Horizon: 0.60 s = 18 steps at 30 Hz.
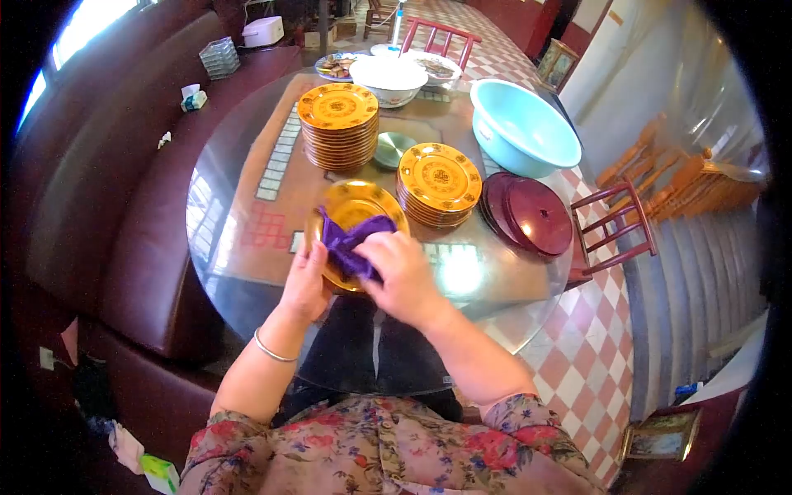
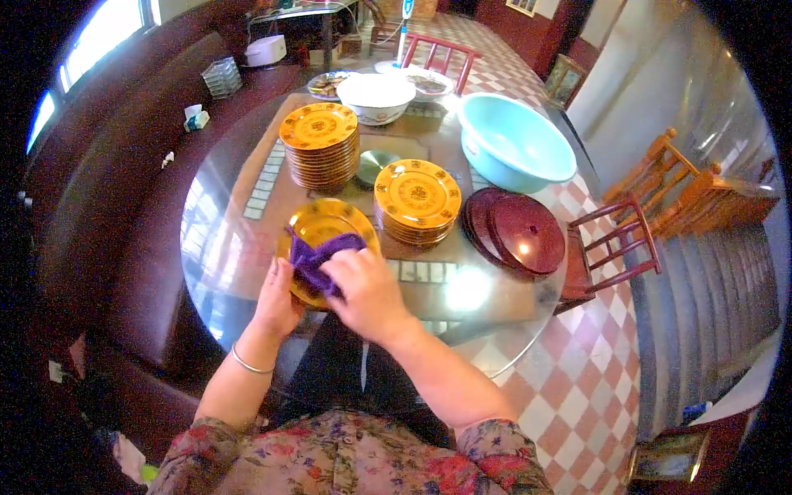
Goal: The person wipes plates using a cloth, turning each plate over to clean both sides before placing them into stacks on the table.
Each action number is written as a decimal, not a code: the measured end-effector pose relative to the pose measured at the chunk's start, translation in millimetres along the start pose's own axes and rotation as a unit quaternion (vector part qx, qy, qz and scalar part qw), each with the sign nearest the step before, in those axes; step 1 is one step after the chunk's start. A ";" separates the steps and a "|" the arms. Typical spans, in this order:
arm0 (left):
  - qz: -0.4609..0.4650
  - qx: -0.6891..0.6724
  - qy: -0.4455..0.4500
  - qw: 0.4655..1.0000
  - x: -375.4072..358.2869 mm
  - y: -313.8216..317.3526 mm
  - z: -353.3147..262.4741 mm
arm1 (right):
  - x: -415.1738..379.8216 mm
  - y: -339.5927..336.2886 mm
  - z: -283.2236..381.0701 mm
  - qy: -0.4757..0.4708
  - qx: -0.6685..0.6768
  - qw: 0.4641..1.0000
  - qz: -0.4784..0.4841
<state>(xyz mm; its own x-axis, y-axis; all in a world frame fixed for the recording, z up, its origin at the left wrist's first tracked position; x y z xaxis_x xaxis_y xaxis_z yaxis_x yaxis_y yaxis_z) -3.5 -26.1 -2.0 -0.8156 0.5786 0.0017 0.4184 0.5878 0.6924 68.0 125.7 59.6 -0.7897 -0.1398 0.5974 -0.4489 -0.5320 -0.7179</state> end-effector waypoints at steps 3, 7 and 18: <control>-0.044 -0.037 0.023 0.998 -0.7 5.7 -16.4 | -2.9 -6.8 -42.9 0.075 -0.023 0.991 -0.108; -0.035 -0.050 -0.020 0.998 -2.6 13.2 -14.3 | -11.5 -4.5 -59.0 0.307 0.649 0.682 -0.142; 0.032 0.618 0.397 0.678 2.9 22.6 -16.9 | -15.8 -34.7 -92.5 0.355 0.665 0.653 -0.073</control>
<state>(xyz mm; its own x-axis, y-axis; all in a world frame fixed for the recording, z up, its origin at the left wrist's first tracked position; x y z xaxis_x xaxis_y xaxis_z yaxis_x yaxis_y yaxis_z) -3.2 -20.6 25.9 -0.5331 0.4264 0.7308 0.0784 0.8849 -0.4591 57.4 223.6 42.0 -0.9859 0.1646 -0.0300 -0.1534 -0.8174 0.5553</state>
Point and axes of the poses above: each hand's wrist, its own x-axis towards the middle knuckle, its own y-axis out of the palm, z = x × y, the point moved 2 cm from there along x, towards the middle knuckle, and after that the axes turned 1 degree about -y, right-handed, at the moved point
